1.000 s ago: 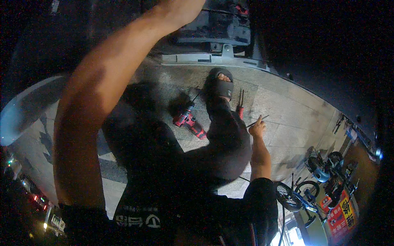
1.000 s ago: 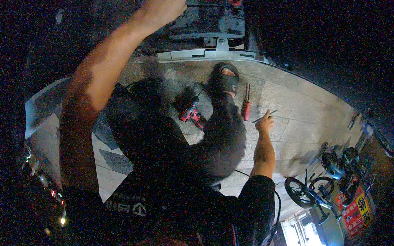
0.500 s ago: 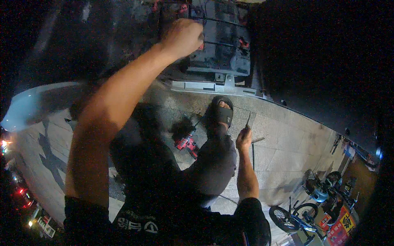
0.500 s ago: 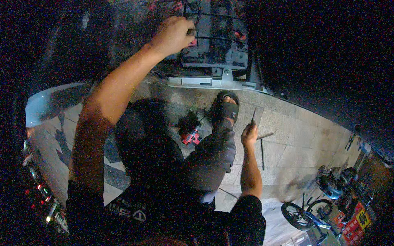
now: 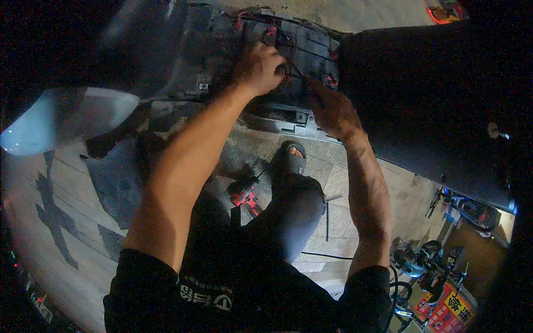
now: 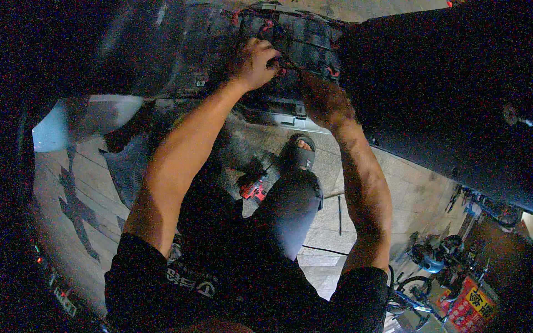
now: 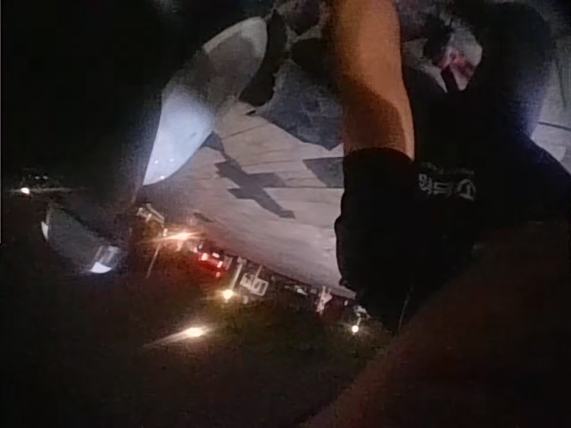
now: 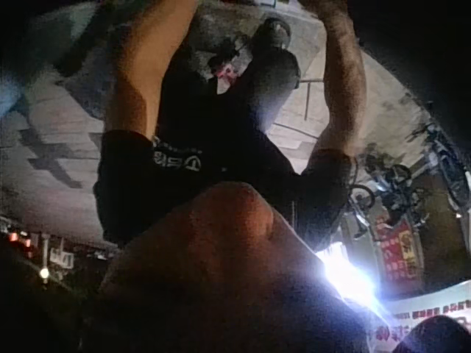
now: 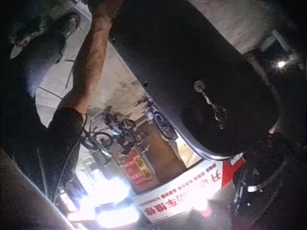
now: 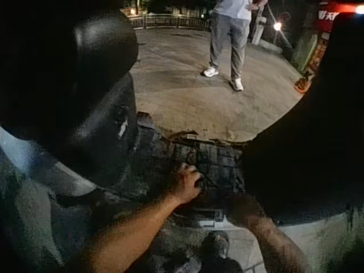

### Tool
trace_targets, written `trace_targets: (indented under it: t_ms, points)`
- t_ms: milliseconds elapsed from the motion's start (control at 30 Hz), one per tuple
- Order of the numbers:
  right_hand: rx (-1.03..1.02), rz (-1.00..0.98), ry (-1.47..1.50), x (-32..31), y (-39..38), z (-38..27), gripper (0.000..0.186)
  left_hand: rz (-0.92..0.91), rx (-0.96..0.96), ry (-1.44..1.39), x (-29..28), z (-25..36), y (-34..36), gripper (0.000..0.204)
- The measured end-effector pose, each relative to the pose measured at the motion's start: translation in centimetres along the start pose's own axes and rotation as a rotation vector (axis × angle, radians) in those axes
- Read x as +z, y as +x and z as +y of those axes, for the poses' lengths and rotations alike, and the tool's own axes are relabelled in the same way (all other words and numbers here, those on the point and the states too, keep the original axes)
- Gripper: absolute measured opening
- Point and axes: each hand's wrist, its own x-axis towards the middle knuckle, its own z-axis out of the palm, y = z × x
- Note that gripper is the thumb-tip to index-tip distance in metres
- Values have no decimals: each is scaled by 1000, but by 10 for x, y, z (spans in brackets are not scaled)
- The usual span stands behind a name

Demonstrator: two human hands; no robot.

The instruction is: The person retrieves a screwdriver and a cordless drill, then uses them to loosen and remove screws from a battery pack under a scooter seat. After disconnecting the battery, the person lifts the battery pack out of the compartment and sets it aside.

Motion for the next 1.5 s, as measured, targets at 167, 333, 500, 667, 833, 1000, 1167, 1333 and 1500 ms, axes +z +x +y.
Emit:
trace_targets:
  t_ms: [167,333,500,667,833,1000,1167,1333,1500]
  points:
    - [-113,-14,-26,-2,-1,14,37,8,-23,-20,3,-1,0,29]
    - [48,-131,50,-15,-1,-1,37,-11,-22,-40,6,-6,-3,27]
    - [98,-172,-48,-20,1,-12,37,-25,-7,-32,2,-1,0,26]
    - [36,-148,-109,-12,4,-4,38,6,4,-58,2,-4,-2,32]
    - [35,-334,-285,-28,19,-21,34,-1,3,-86,2,-5,-2,33]
    - [72,-570,-448,-47,46,-42,31,-6,-7,-48,-2,1,0,25]
    - [-103,-709,-570,-63,75,-74,31,78,10,-86,10,-3,-3,20]
    - [-140,-486,-439,-25,43,-8,29,-5,-11,-56,4,5,0,21]
    - [356,-352,90,-7,-1,-12,39,-8,-35,-64,2,8,0,21]
